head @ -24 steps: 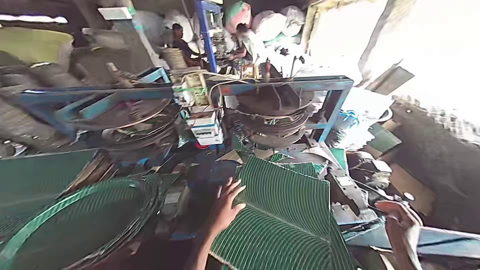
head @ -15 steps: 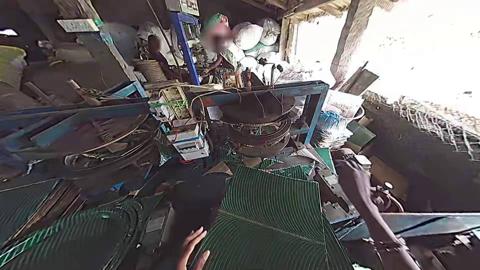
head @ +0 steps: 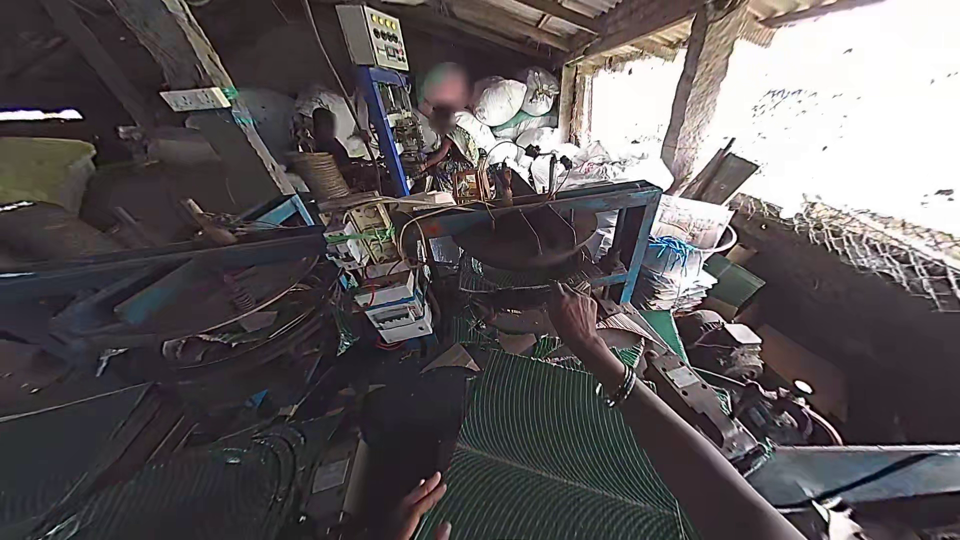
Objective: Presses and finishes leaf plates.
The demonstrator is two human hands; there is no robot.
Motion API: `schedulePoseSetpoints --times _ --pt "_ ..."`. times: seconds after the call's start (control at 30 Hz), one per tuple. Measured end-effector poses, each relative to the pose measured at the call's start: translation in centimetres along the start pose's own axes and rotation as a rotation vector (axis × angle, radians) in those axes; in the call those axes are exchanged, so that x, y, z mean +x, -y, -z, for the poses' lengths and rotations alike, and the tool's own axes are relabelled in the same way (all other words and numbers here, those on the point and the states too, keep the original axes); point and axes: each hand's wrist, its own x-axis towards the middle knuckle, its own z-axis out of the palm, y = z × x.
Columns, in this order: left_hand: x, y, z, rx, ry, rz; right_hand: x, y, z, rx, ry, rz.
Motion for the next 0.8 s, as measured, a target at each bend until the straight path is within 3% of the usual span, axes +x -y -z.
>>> schedulePoseSetpoints --times 0.07,0.23,0.3,0.4,0.53,0.57,0.7,0.73,0.8 --pt "0.0 -0.1 0.1 -0.031 0.000 0.009 1.4 -0.3 0.5 -0.101 0.215 -0.030" --pt "3.1 -3.8 -1.1 -0.207 -0.057 0.074 1.3 1.6 3.8 -0.169 0.320 0.085" --pt "4.7 -5.1 -2.0 -0.396 -0.101 0.152 -2.6 5.0 8.5 -0.170 0.427 0.167" --pt "6.5 -6.5 -3.3 -0.673 -0.162 0.292 -13.1 8.3 14.6 -0.212 0.667 0.405" --pt "6.6 -9.6 -4.9 -0.587 -0.408 0.579 -23.9 6.5 16.2 -0.058 0.976 0.740" --pt "6.1 -9.3 -5.4 -0.540 -0.442 0.603 -24.8 5.3 16.1 0.006 0.922 0.785" --pt "3.4 -9.5 -5.5 -0.477 -0.374 0.555 -20.3 1.9 14.8 0.078 0.238 0.679" --pt "2.9 -10.1 -5.3 -0.468 -0.337 0.515 -18.1 1.5 14.4 0.071 0.164 0.676" --pt "2.2 -11.5 -4.8 -0.464 -0.254 0.432 -14.4 0.9 13.3 0.097 0.192 0.758"
